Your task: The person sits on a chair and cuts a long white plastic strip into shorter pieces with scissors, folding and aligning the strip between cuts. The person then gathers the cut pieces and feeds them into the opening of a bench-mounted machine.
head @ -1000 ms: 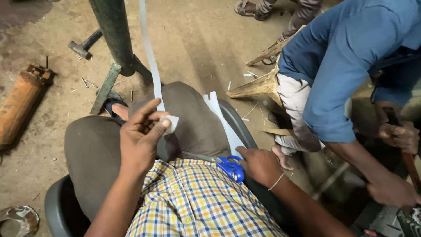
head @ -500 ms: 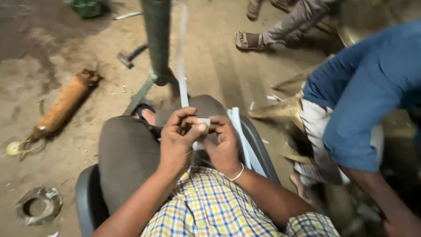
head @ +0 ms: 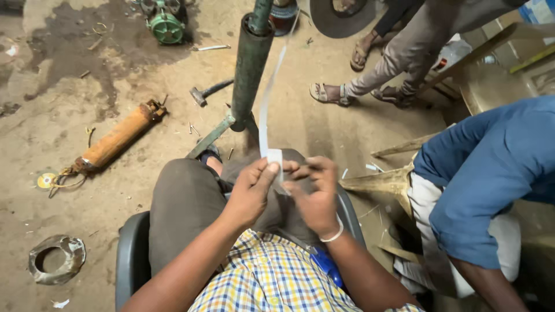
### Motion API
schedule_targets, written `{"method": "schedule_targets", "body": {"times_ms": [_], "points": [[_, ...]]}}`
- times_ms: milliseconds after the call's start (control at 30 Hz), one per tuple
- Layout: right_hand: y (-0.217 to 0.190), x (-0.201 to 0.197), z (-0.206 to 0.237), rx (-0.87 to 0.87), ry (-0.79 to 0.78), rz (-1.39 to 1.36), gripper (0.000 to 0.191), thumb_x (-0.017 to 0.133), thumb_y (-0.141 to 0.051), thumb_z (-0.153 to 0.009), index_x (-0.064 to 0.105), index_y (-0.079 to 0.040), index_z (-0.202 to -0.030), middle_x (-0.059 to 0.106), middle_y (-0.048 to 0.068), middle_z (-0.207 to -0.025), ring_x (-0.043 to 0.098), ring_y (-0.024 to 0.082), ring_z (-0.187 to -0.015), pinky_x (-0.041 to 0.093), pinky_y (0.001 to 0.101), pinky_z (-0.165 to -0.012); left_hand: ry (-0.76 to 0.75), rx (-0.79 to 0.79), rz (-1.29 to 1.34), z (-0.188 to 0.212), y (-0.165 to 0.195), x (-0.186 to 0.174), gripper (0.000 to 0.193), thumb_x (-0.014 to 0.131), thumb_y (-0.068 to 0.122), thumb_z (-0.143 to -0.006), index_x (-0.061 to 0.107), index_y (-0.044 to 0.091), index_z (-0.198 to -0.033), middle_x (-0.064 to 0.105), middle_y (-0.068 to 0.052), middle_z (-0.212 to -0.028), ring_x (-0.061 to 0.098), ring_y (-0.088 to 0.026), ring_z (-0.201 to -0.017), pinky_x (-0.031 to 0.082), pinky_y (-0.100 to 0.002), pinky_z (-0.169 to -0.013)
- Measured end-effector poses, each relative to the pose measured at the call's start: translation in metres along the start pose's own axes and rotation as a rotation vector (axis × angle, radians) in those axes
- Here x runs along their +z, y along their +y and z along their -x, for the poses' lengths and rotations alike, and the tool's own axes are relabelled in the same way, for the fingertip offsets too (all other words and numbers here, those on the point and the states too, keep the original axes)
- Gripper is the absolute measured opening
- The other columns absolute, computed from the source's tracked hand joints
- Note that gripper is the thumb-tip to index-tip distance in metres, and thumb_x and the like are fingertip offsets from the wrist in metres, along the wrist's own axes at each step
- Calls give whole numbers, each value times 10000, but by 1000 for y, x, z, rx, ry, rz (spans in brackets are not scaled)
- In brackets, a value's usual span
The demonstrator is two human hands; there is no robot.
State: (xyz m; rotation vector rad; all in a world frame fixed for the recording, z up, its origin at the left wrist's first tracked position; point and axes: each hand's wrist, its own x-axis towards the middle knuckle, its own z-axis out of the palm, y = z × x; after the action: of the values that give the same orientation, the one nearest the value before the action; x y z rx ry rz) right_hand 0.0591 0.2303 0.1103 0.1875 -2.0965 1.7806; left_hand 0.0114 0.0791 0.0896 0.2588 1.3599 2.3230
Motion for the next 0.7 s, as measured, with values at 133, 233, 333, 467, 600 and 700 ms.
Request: {"method": "schedule_targets", "body": {"times_ms": [133,233,333,467,600,700], "points": [[-31,-19,-28,-222,-32,416,285,748,-22,-943,647,-17,-1210,704,136,-1135,692,189,-1041,555,318,-904,70,95,-331,2,8,-5,312,474,211,-1092,675,-7,-1188,701,-36,-888,618,-103,-861,492,-256,-825],[-44,-15,-46,-181,-160,379,228,747,-55,-937,711,3,-1154,733,119,-1070,713,180,-978,557,294,-859,36,104,-326,6,13,1,300,472,205,-1084,665,3,-1193,667,-19,-850,614,-103,-810,495,-260,-770],[-49,-4,-55,-135,-167,315,173,756,-61,-945,739,-13,-1110,758,109,-987,735,192,-886,573,291,-791,5,116,-272,7,19,4,283,471,201,-1082,645,6,-1191,656,-12,-851,628,-92,-796,512,-257,-761],[-52,-1,-56,-173,-172,413,164,769,-53,-906,749,-20,-1066,754,109,-925,739,200,-816,567,298,-733,21,122,-309,8,26,4,265,481,180,-1071,653,10,-1182,662,-19,-835,642,-91,-767,532,-260,-740],[-54,-1,-56,-221,-176,453,159,769,-48,-896,750,-32,-1053,757,111,-923,744,206,-824,576,307,-735,33,135,-386,8,29,6,244,488,172,-1078,655,10,-1148,676,-23,-832,657,-92,-740,537,-259,-721],[-57,-2,-57,-231,-190,488,165,776,-54,-887,753,-37,-1049,756,108,-903,744,209,-822,574,309,-729,44,133,-401,8,30,8,246,487,169,-1068,658,16,-1155,671,-23,-831,647,-92,-703,531,-259,-682]]}}
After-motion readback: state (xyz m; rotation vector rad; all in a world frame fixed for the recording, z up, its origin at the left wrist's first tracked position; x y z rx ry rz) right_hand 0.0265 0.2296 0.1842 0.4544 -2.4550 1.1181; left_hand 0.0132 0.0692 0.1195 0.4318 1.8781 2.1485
